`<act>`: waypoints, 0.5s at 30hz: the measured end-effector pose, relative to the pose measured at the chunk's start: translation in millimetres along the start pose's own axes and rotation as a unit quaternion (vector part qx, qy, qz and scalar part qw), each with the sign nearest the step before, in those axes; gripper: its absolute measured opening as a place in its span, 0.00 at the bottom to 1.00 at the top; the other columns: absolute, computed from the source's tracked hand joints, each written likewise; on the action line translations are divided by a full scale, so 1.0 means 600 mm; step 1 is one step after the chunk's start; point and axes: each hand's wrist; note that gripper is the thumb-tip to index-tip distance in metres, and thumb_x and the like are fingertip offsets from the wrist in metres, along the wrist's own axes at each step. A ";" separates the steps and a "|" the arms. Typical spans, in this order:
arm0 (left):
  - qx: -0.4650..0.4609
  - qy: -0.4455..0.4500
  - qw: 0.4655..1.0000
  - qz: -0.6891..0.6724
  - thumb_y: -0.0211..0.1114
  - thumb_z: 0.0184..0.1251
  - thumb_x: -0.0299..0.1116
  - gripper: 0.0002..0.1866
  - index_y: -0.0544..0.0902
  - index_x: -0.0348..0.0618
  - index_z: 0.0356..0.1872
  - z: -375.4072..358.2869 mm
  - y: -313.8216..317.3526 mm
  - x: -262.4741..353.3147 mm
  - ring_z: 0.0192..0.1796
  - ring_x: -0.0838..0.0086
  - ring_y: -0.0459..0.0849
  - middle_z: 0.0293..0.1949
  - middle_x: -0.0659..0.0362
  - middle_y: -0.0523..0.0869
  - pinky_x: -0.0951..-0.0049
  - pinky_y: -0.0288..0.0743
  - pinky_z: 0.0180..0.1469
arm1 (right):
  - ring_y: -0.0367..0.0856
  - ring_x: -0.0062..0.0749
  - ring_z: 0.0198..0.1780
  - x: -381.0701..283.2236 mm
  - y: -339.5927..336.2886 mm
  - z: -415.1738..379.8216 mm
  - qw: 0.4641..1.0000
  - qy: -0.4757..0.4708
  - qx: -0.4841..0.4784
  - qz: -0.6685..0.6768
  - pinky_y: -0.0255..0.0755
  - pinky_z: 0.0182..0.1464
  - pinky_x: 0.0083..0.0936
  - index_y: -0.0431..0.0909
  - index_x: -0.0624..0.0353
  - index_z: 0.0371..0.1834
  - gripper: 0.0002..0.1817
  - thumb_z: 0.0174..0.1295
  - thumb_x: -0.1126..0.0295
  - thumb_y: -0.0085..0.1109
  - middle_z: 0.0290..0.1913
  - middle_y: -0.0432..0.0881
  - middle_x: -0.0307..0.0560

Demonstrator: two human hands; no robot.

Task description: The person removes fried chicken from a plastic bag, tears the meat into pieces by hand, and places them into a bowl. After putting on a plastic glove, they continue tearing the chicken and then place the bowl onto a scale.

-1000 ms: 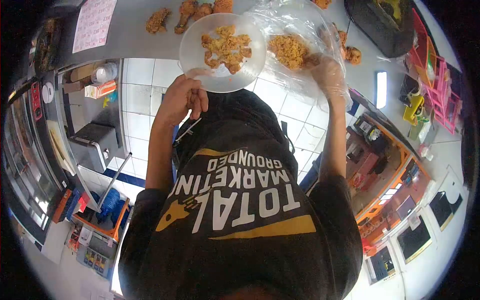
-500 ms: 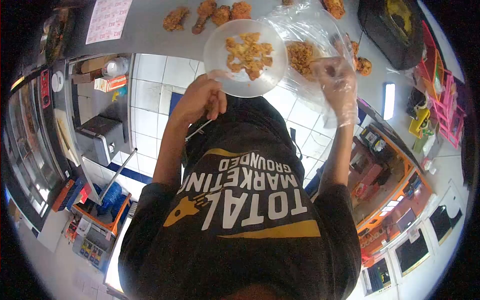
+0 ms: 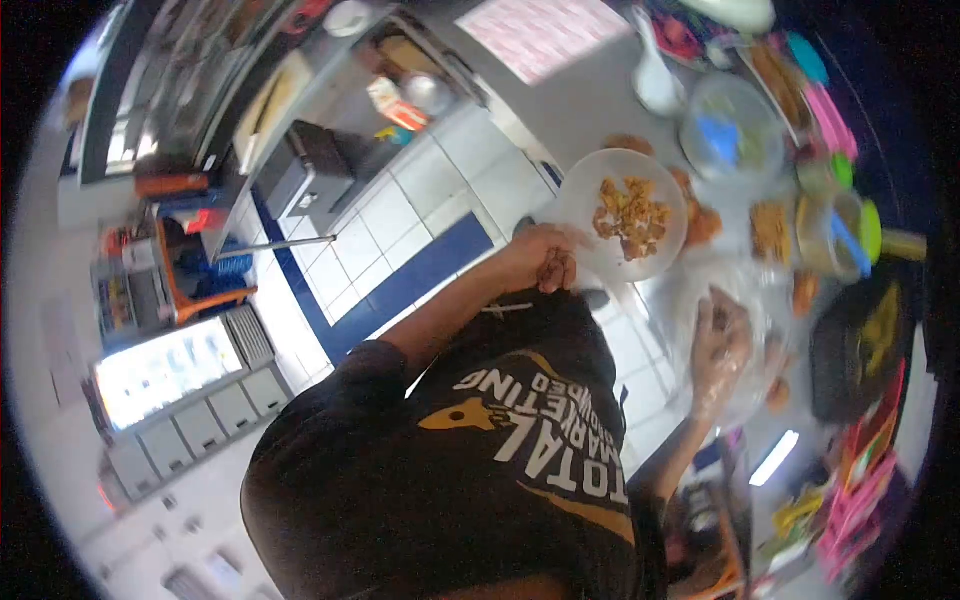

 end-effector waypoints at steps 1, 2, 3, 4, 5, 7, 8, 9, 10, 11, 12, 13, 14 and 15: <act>0.021 0.031 0.999 -0.010 0.49 0.71 0.35 0.18 0.79 0.38 0.56 -0.004 -0.032 0.008 0.14 0.71 0.75 0.20 0.50 0.82 0.75 0.66 0.14 | 0.85 0.41 0.45 -0.020 0.027 0.012 0.999 -0.028 -0.017 0.026 0.78 0.48 0.31 0.83 0.63 0.43 0.09 0.64 0.70 0.65 0.45 0.85 0.56; 0.037 0.057 0.998 -0.019 0.49 0.72 0.35 0.18 0.79 0.39 0.56 -0.003 -0.044 0.012 0.14 0.71 0.76 0.20 0.50 0.82 0.76 0.65 0.14 | 0.85 0.40 0.44 -0.025 0.047 0.019 0.997 -0.050 -0.032 0.049 0.78 0.47 0.31 0.83 0.63 0.44 0.10 0.64 0.69 0.65 0.44 0.85 0.56; 0.056 0.043 0.997 -0.016 0.48 0.73 0.35 0.18 0.80 0.39 0.56 -0.014 -0.072 0.027 0.14 0.73 0.75 0.20 0.52 0.81 0.76 0.65 0.14 | 0.84 0.38 0.41 -0.026 0.086 0.030 0.994 -0.101 -0.047 0.021 0.77 0.46 0.30 0.83 0.62 0.46 0.11 0.64 0.69 0.65 0.42 0.85 0.54; 0.074 0.059 0.995 -0.039 0.48 0.73 0.36 0.18 0.80 0.40 0.56 -0.017 -0.107 0.035 0.14 0.74 0.75 0.20 0.52 0.81 0.76 0.65 0.15 | 0.83 0.36 0.38 -0.036 0.125 0.049 0.987 -0.151 -0.060 -0.011 0.77 0.45 0.29 0.83 0.60 0.49 0.12 0.65 0.68 0.64 0.41 0.85 0.51; 0.091 0.075 0.991 -0.061 0.48 0.73 0.36 0.18 0.80 0.40 0.55 -0.022 -0.146 0.037 0.14 0.74 0.75 0.19 0.53 0.81 0.76 0.65 0.15 | 0.84 0.40 0.39 -0.076 0.157 0.060 0.983 -0.158 -0.098 0.005 0.77 0.45 0.33 0.83 0.61 0.48 0.12 0.65 0.68 0.63 0.42 0.85 0.54; 0.123 0.112 0.982 -0.091 0.48 0.74 0.36 0.18 0.80 0.39 0.55 -0.048 -0.212 0.051 0.14 0.76 0.75 0.19 0.53 0.81 0.77 0.65 0.15 | 0.85 0.44 0.39 -0.146 0.233 0.078 0.973 -0.164 -0.161 0.022 0.78 0.45 0.36 0.83 0.62 0.48 0.12 0.66 0.67 0.61 0.42 0.85 0.58; 0.137 0.121 0.976 -0.116 0.47 0.74 0.35 0.18 0.80 0.39 0.55 -0.066 -0.240 0.060 0.14 0.76 0.75 0.19 0.53 0.81 0.77 0.65 0.15 | 0.85 0.45 0.39 -0.168 0.277 0.087 0.969 -0.160 -0.186 0.024 0.78 0.44 0.36 0.83 0.61 0.48 0.12 0.66 0.67 0.61 0.43 0.85 0.58; 0.150 0.130 0.970 -0.140 0.47 0.74 0.35 0.18 0.80 0.38 0.55 -0.088 -0.265 0.075 0.14 0.75 0.75 0.19 0.53 0.81 0.77 0.66 0.15 | 0.85 0.47 0.38 -0.194 0.318 0.103 0.963 -0.196 -0.183 0.024 0.77 0.43 0.34 0.84 0.62 0.47 0.13 0.67 0.65 0.60 0.40 0.85 0.58; 0.162 0.139 0.964 -0.160 0.47 0.74 0.35 0.18 0.80 0.37 0.55 -0.107 -0.298 0.091 0.14 0.75 0.75 0.20 0.53 0.81 0.76 0.66 0.15 | 0.85 0.47 0.37 -0.229 0.366 0.128 0.958 -0.214 -0.189 0.037 0.77 0.43 0.34 0.83 0.62 0.47 0.13 0.67 0.65 0.60 0.39 0.85 0.58; 0.160 0.180 0.949 -0.202 0.47 0.73 0.34 0.18 0.79 0.35 0.55 -0.116 -0.340 0.087 0.14 0.74 0.74 0.20 0.52 0.81 0.76 0.66 0.16 | 0.85 0.47 0.37 -0.265 0.417 0.156 0.952 -0.229 -0.196 0.050 0.77 0.43 0.34 0.83 0.63 0.46 0.13 0.68 0.65 0.60 0.38 0.85 0.58; 0.187 0.167 0.946 -0.207 0.47 0.73 0.34 0.18 0.78 0.35 0.55 -0.134 -0.376 0.100 0.14 0.74 0.74 0.20 0.52 0.81 0.76 0.66 0.17 | 0.85 0.48 0.37 -0.295 0.467 0.174 0.947 -0.237 -0.210 0.060 0.76 0.43 0.34 0.83 0.63 0.46 0.13 0.68 0.64 0.59 0.37 0.86 0.58; 0.214 0.150 0.941 -0.214 0.48 0.73 0.35 0.19 0.78 0.35 0.55 -0.152 -0.406 0.113 0.14 0.74 0.74 0.20 0.52 0.81 0.76 0.66 0.17 | 0.85 0.47 0.37 -0.321 0.518 0.200 0.939 -0.246 -0.218 0.102 0.76 0.43 0.34 0.83 0.64 0.46 0.13 0.68 0.64 0.59 0.36 0.86 0.58; 0.240 0.136 0.936 -0.218 0.48 0.73 0.35 0.19 0.78 0.35 0.56 -0.165 -0.435 0.129 0.14 0.73 0.73 0.20 0.52 0.81 0.76 0.66 0.17 | 0.86 0.47 0.37 -0.354 0.573 0.237 0.929 -0.258 -0.224 0.145 0.76 0.43 0.34 0.83 0.64 0.45 0.13 0.68 0.65 0.59 0.35 0.86 0.58; 0.245 0.152 0.933 -0.216 0.48 0.72 0.35 0.19 0.77 0.34 0.56 -0.177 -0.465 0.141 0.14 0.73 0.73 0.20 0.52 0.80 0.76 0.66 0.17 | 0.86 0.46 0.36 -0.396 0.628 0.274 0.928 -0.253 -0.240 0.131 0.76 0.43 0.34 0.83 0.64 0.45 0.12 0.67 0.66 0.59 0.36 0.86 0.58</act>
Point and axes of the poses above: each hand's wrist, its own z-axis towards the middle knuckle, its own y-axis out of the palm, x = y × z
